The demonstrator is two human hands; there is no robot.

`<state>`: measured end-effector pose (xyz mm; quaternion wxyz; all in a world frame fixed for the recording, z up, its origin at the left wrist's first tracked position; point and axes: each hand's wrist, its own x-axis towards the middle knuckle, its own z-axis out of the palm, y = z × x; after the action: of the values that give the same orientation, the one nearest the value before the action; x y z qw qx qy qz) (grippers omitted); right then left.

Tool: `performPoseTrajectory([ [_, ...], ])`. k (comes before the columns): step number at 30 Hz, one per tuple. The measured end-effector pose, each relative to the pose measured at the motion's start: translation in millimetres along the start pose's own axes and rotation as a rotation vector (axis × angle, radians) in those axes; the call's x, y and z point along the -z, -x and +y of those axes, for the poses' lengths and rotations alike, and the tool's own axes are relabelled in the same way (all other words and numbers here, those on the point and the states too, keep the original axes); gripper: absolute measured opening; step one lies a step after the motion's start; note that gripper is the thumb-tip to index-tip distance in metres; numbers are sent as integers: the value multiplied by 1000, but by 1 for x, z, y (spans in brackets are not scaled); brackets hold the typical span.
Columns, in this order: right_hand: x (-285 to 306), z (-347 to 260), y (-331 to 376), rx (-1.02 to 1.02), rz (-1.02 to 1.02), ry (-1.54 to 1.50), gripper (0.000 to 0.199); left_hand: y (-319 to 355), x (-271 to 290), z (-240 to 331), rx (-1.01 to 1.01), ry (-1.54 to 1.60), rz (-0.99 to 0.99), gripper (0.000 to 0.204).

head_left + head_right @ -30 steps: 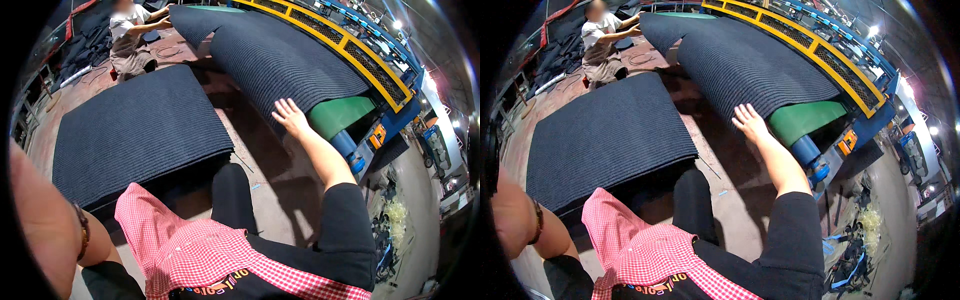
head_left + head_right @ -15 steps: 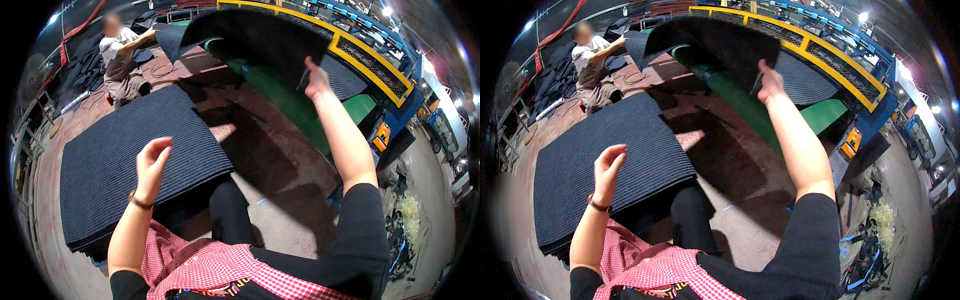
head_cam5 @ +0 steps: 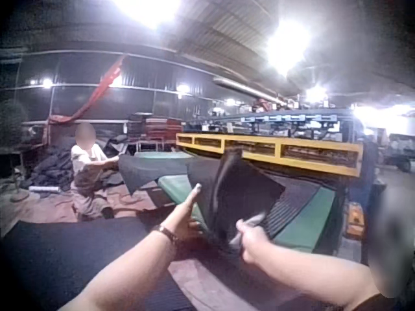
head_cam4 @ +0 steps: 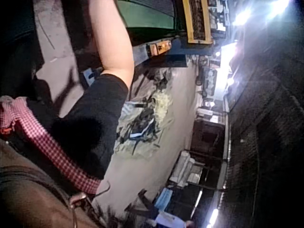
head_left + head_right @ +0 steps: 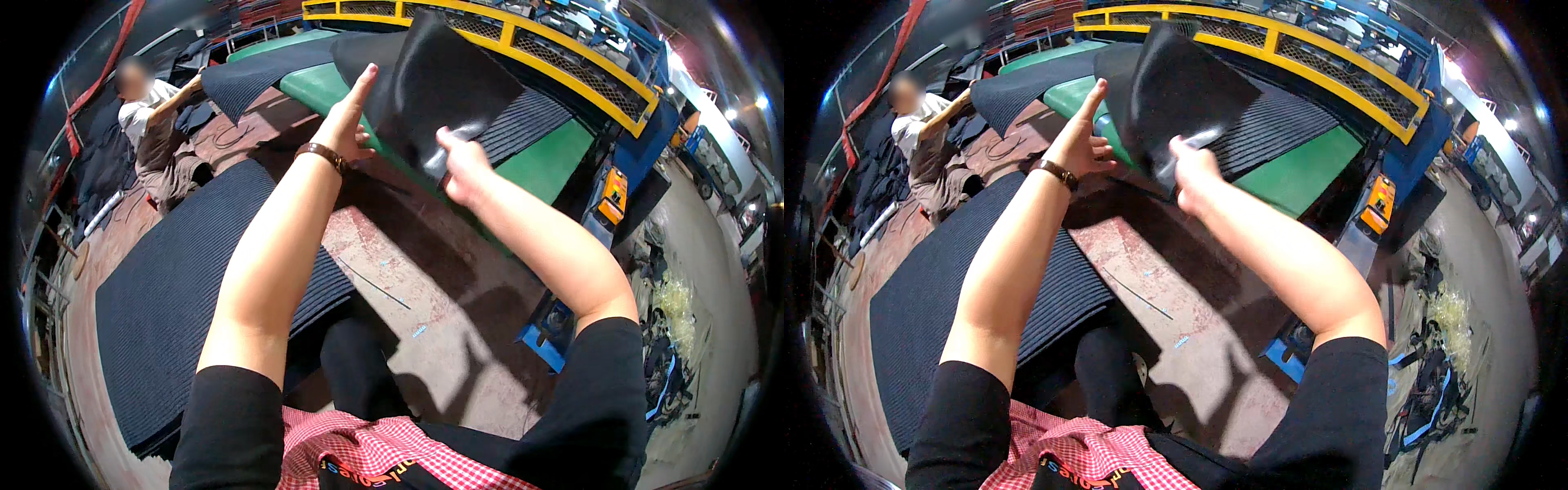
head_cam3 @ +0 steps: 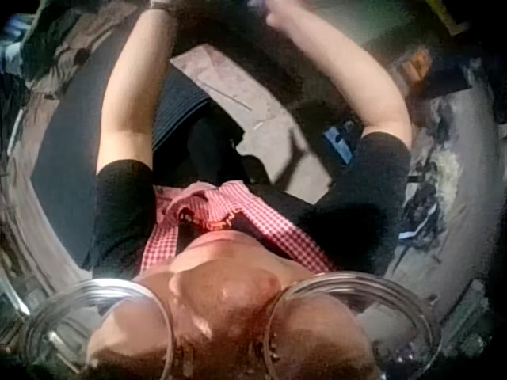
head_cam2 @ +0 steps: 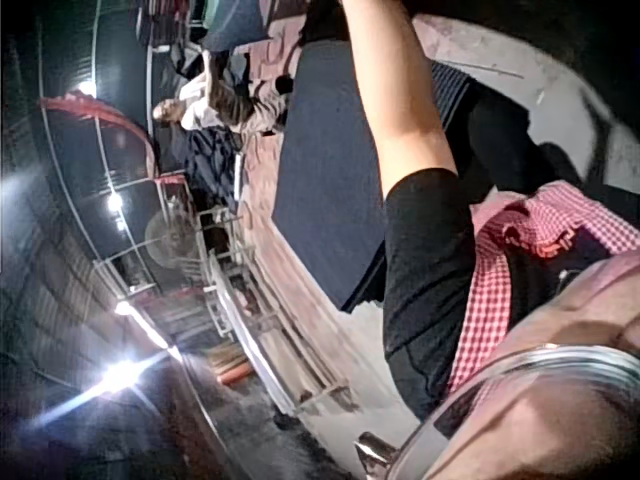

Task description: The person takes large black textured mats off a processing machine and stacks them onto a pallet.

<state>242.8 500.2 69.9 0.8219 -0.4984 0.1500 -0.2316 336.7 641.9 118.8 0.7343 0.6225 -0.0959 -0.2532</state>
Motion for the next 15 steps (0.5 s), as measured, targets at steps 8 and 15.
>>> performPoseTrajectory([
  [8, -23, 28, 53, 480, -166, 871, 32, 0, -15, 18, -572, -601, -153, 101],
  [15, -52, 60, 75, 799, -314, 1346, 33, 54, -37, 9, -536, -1335, -235, 104],
])
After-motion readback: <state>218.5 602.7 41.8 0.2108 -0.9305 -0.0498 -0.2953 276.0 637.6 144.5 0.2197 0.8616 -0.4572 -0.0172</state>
